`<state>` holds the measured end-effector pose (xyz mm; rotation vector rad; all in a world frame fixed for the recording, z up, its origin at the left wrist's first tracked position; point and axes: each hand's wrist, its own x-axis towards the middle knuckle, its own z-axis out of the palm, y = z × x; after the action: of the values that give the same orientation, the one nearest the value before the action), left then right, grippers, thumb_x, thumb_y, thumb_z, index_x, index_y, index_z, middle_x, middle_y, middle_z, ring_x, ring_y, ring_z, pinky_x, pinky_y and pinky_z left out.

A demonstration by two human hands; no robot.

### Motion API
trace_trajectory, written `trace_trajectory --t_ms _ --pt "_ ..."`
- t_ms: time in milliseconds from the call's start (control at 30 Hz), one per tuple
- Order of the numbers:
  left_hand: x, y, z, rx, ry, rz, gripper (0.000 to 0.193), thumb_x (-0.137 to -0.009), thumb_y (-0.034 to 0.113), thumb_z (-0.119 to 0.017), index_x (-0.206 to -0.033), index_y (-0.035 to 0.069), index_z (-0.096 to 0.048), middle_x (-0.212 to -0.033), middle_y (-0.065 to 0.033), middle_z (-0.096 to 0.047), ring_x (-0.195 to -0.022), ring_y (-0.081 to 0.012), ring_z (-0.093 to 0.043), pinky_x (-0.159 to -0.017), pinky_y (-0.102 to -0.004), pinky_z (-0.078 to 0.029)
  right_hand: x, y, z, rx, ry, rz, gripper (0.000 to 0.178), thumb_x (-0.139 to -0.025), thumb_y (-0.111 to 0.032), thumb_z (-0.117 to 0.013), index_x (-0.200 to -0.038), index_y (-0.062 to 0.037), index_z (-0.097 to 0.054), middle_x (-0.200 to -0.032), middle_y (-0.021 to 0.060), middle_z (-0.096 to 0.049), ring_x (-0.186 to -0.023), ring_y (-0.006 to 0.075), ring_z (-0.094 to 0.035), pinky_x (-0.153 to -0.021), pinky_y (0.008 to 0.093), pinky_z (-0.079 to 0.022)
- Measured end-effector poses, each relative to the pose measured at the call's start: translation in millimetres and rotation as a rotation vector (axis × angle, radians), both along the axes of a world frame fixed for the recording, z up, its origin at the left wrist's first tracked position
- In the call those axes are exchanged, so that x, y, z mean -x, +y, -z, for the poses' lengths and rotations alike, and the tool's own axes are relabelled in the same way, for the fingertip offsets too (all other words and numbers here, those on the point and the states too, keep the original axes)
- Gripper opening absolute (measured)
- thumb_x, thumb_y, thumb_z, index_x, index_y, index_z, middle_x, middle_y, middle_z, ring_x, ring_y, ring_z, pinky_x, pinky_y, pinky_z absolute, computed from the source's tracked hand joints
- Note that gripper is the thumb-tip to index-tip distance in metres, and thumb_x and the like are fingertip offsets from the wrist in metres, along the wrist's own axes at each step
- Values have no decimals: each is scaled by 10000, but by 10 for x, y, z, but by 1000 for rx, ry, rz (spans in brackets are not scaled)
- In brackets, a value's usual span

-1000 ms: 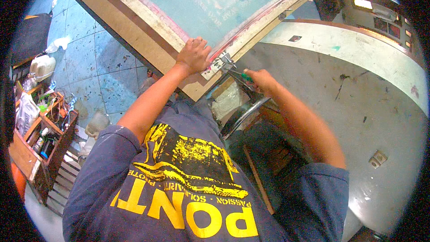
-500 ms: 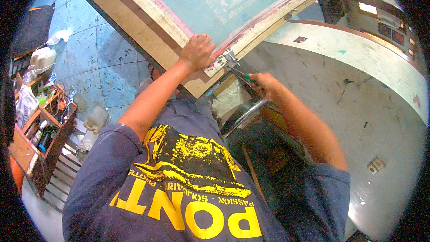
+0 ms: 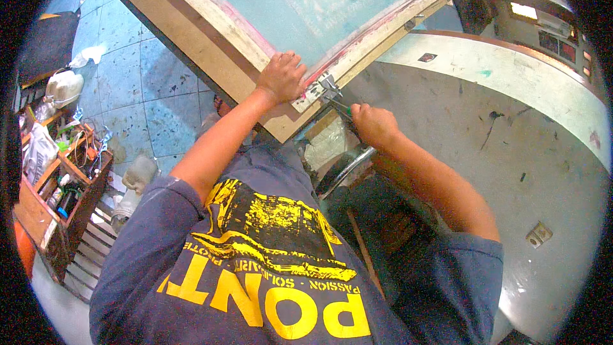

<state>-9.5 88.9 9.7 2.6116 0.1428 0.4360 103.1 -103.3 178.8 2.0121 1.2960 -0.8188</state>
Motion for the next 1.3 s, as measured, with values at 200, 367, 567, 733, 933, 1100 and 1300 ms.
trace_trajectory --t_ms 200,367,567,733,933,1100,1300 --pt "-21 -34 13 8 -46 -2 266 -758 328 -613 -871 87 -622 -1004 -124 -586 -1084 -286 -499 -896 -423 -379 -170 -359 411 -139 280 1554 290 -888 -297 -611 -914 -14 -556 -788 181 -644 -690 312 -662 -558 428 -509" --pt "-31 -6 19 -2 -31 -6 269 -768 349 -614 -867 99 -625 -995 -115 -580 -1086 -279 -494 -902 -420 -366 -76 -310 317 -209 9 973 329 -884 -315 -623 -925 -3 -529 -914 159 -639 -753 256 -646 -593 398 -514" --pt "-10 -8 -30 -35 -36 4 269 -769 363 -613 -855 108 -614 -989 -104 -576 -1083 -274 -492 -905 -412 -360 -73 -97 19 -27 -48 -28 279 -871 -251 -601 -970 6 -555 -932 195 -644 -817 363 -657 -662 461 -543" --pt "-7 23 -31 -47 -6 11 271 -781 342 -602 -875 88 -618 -1007 -129 -579 -1081 -288 -499 -902 -425 -378 -111 -13 207 -43 87 711 307 -893 -298 -590 -819 -2 -613 -690 127 -597 -592 249 -609 -533 391 -489" --pt "-18 10 -2 -14 15 23 292 -782 359 -606 -877 83 -618 -1019 -137 -585 -1098 -303 -498 -917 -435 -378 -391 289 160 159 211 829 279 -876 -275 -615 -851 2 -607 -672 142 -564 -557 244 -592 -563 409 -503" --pt "-23 12 -15 -28 -14 14 291 -788 372 -605 -845 87 -620 -1000 -132 -589 -1094 -301 -503 -909 -440 -383 -69 95 75 -77 -67 -115 227 -811 -188 -619 -957 -52 -514 -925 169 -609 -770 339 -660 -607 450 -536" --pt "-21 7 -12 -11 14 34 274 -802 363 -591 -811 91 -627 -983 -120 -597 -1095 -295 -508 -898 -430 -386 -115 -71 155 -139 114 595 171 -886 -238 -578 -907 -69 -566 -707 94 -600 -592 240 -601 -473 375 -461"
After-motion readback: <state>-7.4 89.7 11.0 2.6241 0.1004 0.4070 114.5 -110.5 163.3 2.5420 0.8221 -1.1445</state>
